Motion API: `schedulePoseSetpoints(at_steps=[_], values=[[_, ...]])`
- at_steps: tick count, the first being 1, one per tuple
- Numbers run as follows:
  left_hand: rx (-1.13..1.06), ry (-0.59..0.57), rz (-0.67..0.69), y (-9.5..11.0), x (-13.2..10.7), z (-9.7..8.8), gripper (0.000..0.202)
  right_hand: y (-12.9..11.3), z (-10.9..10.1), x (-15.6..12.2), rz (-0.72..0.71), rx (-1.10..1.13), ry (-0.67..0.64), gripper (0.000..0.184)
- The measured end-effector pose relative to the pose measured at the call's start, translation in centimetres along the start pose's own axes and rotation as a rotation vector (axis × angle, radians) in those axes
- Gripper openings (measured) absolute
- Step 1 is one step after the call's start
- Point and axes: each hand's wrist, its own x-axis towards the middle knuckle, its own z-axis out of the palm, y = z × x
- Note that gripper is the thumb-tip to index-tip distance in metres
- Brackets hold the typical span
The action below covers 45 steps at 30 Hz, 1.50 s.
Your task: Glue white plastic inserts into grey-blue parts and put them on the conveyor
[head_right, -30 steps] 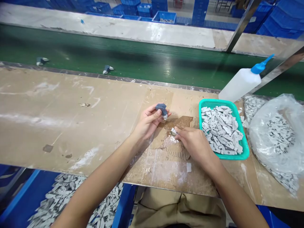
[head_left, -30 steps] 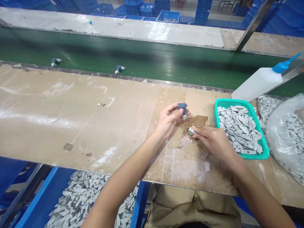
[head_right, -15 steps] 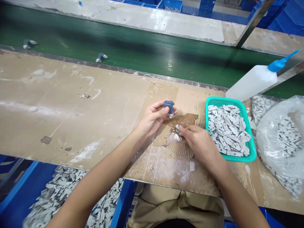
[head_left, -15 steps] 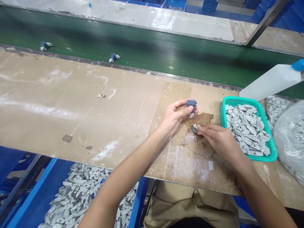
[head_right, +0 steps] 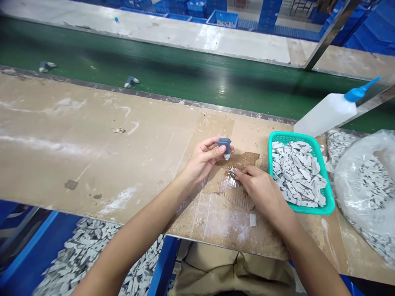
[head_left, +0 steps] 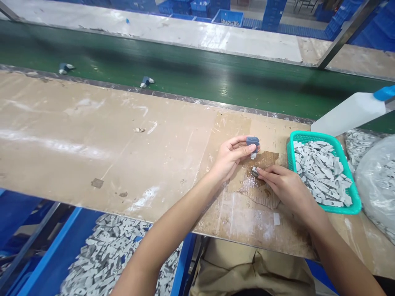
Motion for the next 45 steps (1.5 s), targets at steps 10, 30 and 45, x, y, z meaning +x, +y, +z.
schedulePoseSetpoints(at_steps=[10,30,45], values=[[0.345,0.077,-0.043,-0.1,-0.8,0.3,0.025,-0.7,-2.3,0.7,0.182,0.379,0.338,0.023],[0.46,-0.013,-0.137,-0.1,-2.5,2.6,0.021,-0.7,-2.5,0.6,0.057,0.539,0.405,0.037],[0.524,0.101,-0.055,-0.5,-2.8,2.8,0.02,-1.0,-1.2,0.5,0.012,0.428,0.34,0.033]])
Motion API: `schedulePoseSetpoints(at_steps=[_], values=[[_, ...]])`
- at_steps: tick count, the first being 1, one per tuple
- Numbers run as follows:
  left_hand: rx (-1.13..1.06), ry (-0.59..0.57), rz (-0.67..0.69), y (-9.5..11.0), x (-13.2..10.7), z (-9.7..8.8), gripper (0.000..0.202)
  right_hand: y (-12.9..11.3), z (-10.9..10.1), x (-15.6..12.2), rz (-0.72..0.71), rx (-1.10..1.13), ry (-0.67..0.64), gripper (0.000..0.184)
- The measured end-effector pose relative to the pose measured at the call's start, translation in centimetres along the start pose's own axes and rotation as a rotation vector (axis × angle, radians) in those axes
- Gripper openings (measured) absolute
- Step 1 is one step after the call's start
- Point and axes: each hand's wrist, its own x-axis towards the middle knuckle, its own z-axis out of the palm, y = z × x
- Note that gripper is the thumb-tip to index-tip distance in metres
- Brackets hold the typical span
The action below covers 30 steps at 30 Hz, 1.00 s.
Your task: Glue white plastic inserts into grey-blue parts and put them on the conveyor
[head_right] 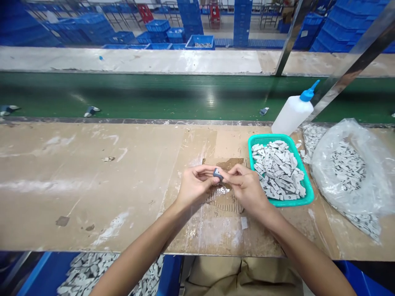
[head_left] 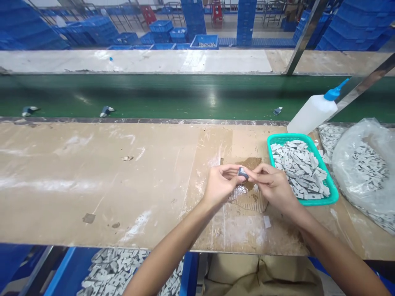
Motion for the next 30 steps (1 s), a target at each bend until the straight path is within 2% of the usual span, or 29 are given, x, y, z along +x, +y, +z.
schedulePoseSetpoints(at_steps=[6,8,9,11,13,14,18,21,24,27,30], values=[[0.013,-0.036,-0.072,0.3,0.8,-0.3,0.024,0.1,-0.1,0.4,0.069,-0.023,-0.109,0.028],[-0.029,-0.086,-0.113,0.3,1.1,-0.8,0.032,-0.4,-1.0,0.9,0.131,0.009,-0.174,0.025],[-0.068,-0.105,-0.129,0.3,1.3,-1.0,0.038,-0.5,-1.7,1.2,0.16,0.02,-0.184,0.029],[-0.162,-0.112,-0.139,0.4,1.6,-1.5,0.049,-0.4,-3.4,1.4,0.213,-0.009,-0.12,0.037],[-0.238,-0.064,-0.139,0.6,2.0,-2.0,0.049,0.4,-5.3,1.3,0.27,-0.107,-0.034,0.037],[-0.265,-0.03,-0.144,0.8,2.2,-2.2,0.045,1.1,-6.1,1.1,0.298,-0.173,-0.03,0.035],[-0.274,0.066,-0.135,1.3,4.0,-2.8,0.036,3.8,-8.0,-0.1,0.363,-0.392,-0.185,0.035],[-0.054,0.156,-0.024,1.9,7.0,-2.9,0.033,4.3,-7.9,-0.7,0.37,-0.491,-0.221,0.038],[0.286,0.288,0.095,2.8,11.6,-2.7,0.029,3.6,-7.4,-0.8,0.383,-0.559,-0.216,0.038],[0.455,0.387,0.137,3.9,16.8,-2.5,0.038,2.7,-6.9,-0.3,0.407,-0.633,-0.203,0.036],[0.623,0.498,0.152,4.8,20.7,-2.2,0.041,2.4,-6.4,0.0,0.412,-0.663,-0.179,0.037]])
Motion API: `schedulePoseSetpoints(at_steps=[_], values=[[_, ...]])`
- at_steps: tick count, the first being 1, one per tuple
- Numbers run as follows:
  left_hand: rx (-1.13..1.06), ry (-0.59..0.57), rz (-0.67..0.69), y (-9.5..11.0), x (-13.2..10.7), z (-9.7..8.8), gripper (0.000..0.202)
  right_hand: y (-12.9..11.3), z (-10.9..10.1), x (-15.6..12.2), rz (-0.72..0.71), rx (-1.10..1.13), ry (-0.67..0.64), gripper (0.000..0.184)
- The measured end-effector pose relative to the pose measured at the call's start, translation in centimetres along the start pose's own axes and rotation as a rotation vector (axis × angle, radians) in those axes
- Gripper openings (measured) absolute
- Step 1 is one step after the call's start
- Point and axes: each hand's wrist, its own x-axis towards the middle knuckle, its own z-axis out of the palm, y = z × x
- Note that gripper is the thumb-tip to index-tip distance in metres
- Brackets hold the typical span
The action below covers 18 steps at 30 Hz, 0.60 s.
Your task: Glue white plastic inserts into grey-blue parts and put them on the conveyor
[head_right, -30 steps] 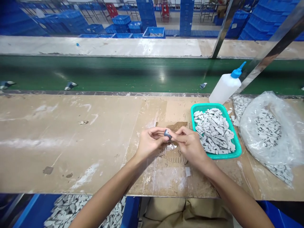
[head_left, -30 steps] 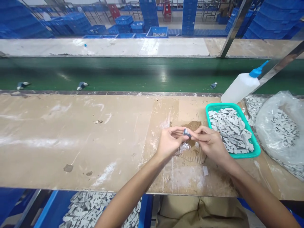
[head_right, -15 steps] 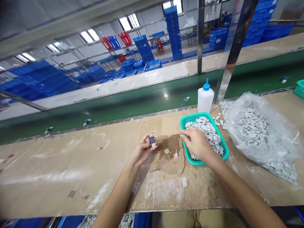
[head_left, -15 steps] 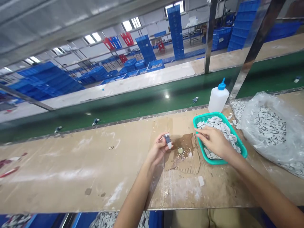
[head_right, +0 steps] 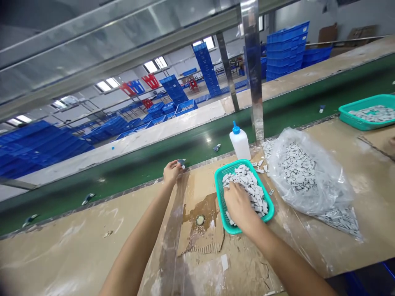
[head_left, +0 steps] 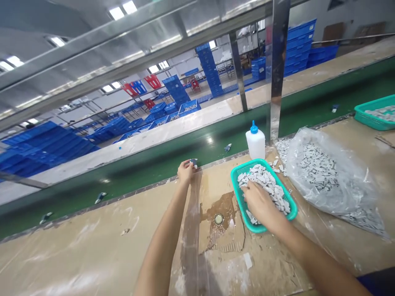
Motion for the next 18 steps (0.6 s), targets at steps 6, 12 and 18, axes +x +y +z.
schedulePoseSetpoints(at_steps=[6,12,18], values=[[0.293,0.105,0.146,2.3,1.6,4.6,0.053,-0.6,0.5,0.3,0.02,-0.018,0.069,0.037],[0.309,-0.161,0.274,5.0,0.4,12.1,0.05,-0.7,0.5,0.2,0.006,-0.031,0.06,0.039],[0.13,-0.181,0.204,5.3,-1.2,13.1,0.03,0.1,-0.8,-0.2,-0.051,0.003,0.031,0.038]])
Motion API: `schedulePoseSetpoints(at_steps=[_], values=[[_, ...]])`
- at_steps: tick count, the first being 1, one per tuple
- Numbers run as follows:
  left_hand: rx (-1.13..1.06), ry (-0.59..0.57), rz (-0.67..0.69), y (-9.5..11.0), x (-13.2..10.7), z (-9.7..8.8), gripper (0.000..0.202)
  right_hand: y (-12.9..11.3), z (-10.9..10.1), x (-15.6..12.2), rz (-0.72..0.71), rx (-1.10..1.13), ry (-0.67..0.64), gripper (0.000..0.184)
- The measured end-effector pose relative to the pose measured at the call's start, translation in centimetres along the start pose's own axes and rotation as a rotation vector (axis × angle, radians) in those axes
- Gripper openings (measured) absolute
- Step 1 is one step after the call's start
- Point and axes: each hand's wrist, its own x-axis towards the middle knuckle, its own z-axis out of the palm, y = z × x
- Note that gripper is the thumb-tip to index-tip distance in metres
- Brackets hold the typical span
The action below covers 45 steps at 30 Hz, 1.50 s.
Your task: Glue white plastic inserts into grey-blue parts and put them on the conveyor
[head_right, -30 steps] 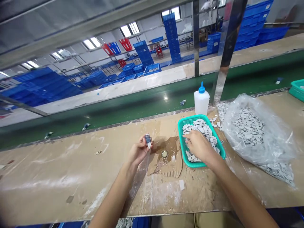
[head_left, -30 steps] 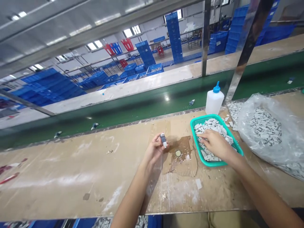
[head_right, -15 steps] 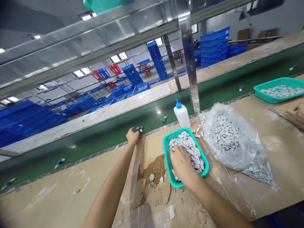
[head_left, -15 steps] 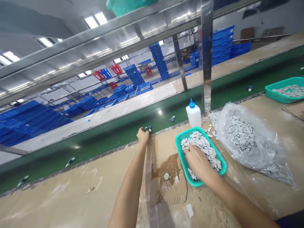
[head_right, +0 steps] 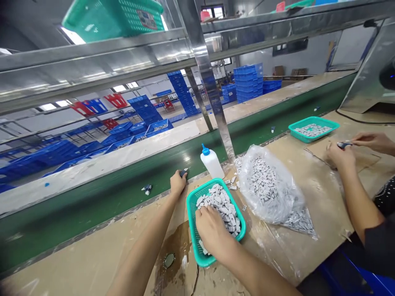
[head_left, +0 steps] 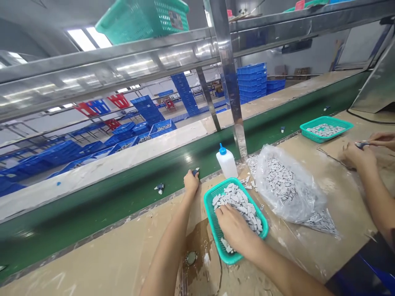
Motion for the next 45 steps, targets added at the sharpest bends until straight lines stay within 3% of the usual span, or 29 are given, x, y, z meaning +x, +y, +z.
schedulePoseSetpoints(at_steps=[3,6,11,16,18,23,26,29,31,35,38,41,45], values=[[-0.19,-0.017,-0.047,-0.1,-1.2,-1.7,0.031,0.3,-0.4,-0.2,0.008,0.006,-0.021,0.032],[-0.422,-0.115,-0.103,-0.6,-3.5,-4.2,0.037,0.5,-0.4,-0.5,0.018,0.018,-0.046,0.032],[-0.738,-0.239,-0.179,-2.2,-10.8,-9.2,0.037,1.1,0.0,-1.0,-0.02,0.065,-0.072,0.032],[-0.876,-0.202,-0.248,-4.6,-17.7,-12.3,0.075,1.5,0.9,-0.9,-0.03,0.092,-0.055,0.033],[-0.868,-0.145,-0.291,-5.8,-19.2,-13.1,0.07,1.9,1.5,-0.6,-0.032,0.109,-0.038,0.032],[-0.971,-0.081,-0.305,-8.2,-20.5,-14.2,0.052,2.9,2.1,0.3,-0.014,0.224,0.076,0.021],[-1.077,-0.122,-0.317,-8.7,-20.7,-14.5,0.049,3.2,1.7,0.5,0.014,0.66,0.177,0.023],[-1.141,-0.206,-0.346,-8.8,-20.9,-14.6,0.052,2.9,0.9,0.5,0.084,1.142,0.066,0.039],[-1.163,-0.27,-0.348,-8.9,-21.2,-14.7,0.056,2.4,0.3,0.4,0.137,1.29,-0.035,0.045],[-1.194,-0.271,-0.293,-8.8,-21.7,-14.7,0.07,0.3,-0.3,0.5,0.174,1.28,-0.19,0.054],[-1.218,-0.227,-0.276,-8.7,-21.7,-14.6,0.071,-1.8,0.4,0.9,0.154,1.186,-0.256,0.063],[-1.251,-0.177,-0.273,-8.9,-21.3,-14.6,0.054,-3.8,2.0,1.0,0.079,1.054,-0.256,0.045],[-1.31,-0.149,-0.225,-9.3,-20.9,-14.9,0.05,-5.3,3.8,0.4,-0.119,0.704,-0.1,0.026]])
